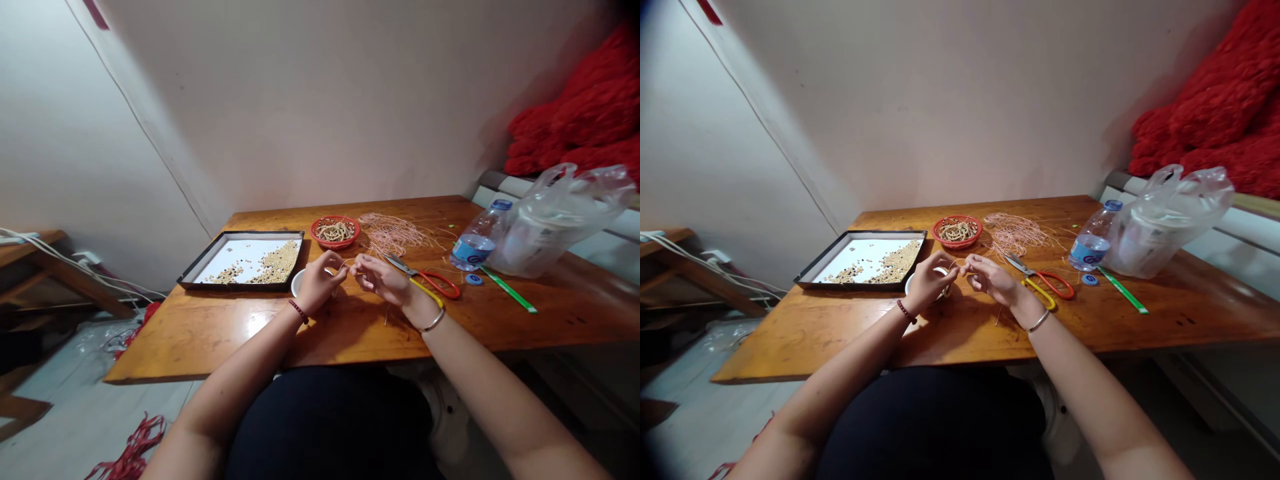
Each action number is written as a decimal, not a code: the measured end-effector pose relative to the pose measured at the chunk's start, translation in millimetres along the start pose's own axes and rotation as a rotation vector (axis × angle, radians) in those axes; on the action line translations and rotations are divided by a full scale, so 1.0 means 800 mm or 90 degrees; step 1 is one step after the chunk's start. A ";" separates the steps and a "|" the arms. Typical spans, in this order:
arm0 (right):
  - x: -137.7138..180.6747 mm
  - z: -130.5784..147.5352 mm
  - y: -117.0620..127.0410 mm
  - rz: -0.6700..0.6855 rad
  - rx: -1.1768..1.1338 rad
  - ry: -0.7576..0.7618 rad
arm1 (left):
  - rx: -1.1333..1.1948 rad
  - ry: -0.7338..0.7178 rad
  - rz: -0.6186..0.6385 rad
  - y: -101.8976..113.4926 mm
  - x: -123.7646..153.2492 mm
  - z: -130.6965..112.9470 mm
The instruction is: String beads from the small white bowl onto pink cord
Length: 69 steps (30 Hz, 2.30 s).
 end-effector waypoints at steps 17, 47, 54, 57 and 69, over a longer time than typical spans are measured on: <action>-0.003 0.003 0.005 -0.086 0.076 0.063 | 0.242 0.171 0.080 -0.012 -0.008 0.023; -0.006 0.002 0.007 -0.108 0.108 0.102 | -0.052 0.022 0.149 -0.010 0.000 -0.001; -0.005 0.002 0.004 -0.090 0.109 0.076 | -0.097 0.007 0.160 -0.011 0.003 -0.004; -0.005 0.004 0.005 -0.107 0.108 0.086 | -0.067 0.016 0.170 -0.011 0.001 -0.002; -0.012 -0.002 0.014 -0.202 0.194 0.118 | 0.056 0.043 0.175 -0.015 -0.004 0.012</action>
Point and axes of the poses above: each hand's wrist, its own x-axis away from the middle knuckle, its own y-axis out of the back of the hand, z = x × y, the point moved 3 cm from there along -x, towards the middle knuckle, and after that the axes turned 2 degrees about -z, right-handed, at the moved point
